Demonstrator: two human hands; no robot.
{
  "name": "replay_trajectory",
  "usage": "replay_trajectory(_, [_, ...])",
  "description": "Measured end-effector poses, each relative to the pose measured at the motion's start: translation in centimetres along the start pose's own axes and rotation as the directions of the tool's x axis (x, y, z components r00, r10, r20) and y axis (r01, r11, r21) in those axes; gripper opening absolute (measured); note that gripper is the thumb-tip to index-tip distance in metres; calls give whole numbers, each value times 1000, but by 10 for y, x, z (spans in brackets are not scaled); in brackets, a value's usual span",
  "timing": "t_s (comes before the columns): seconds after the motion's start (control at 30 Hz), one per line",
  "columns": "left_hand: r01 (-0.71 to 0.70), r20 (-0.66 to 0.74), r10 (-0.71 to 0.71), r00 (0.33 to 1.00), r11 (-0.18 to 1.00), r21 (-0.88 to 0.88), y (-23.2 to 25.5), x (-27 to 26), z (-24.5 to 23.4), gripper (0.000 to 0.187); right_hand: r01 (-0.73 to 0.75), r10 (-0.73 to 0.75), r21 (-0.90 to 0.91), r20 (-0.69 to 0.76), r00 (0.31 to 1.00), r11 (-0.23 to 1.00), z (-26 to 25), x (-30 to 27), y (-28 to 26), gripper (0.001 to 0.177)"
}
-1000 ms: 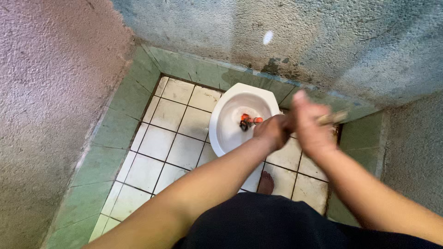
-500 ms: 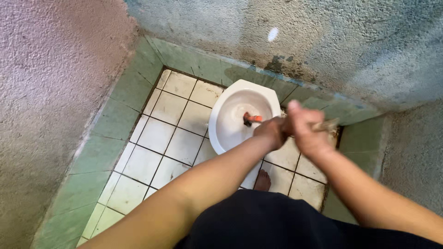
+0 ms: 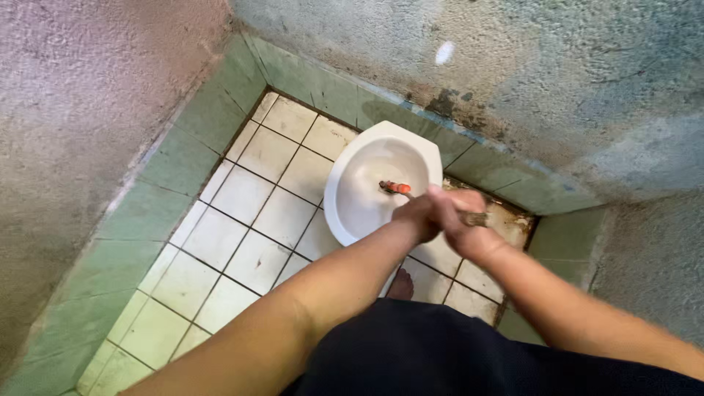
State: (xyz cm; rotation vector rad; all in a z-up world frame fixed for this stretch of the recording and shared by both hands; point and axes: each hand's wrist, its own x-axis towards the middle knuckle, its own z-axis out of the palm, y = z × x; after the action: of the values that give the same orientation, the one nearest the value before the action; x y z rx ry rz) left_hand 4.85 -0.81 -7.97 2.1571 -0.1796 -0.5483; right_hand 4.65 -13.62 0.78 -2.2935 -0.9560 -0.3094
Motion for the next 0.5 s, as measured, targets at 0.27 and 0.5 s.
replay_trajectory(0.27, [-9,-150,-23,988,979,-205,26,-26,15,42,-476,381,525,285,879,705,-56,-2,-19,52])
replay_trajectory(0.5, [-163,-88,163,983,987,-2,-1,1,19,38,-364,261,361,304,916,858,-3,-3,-3,46])
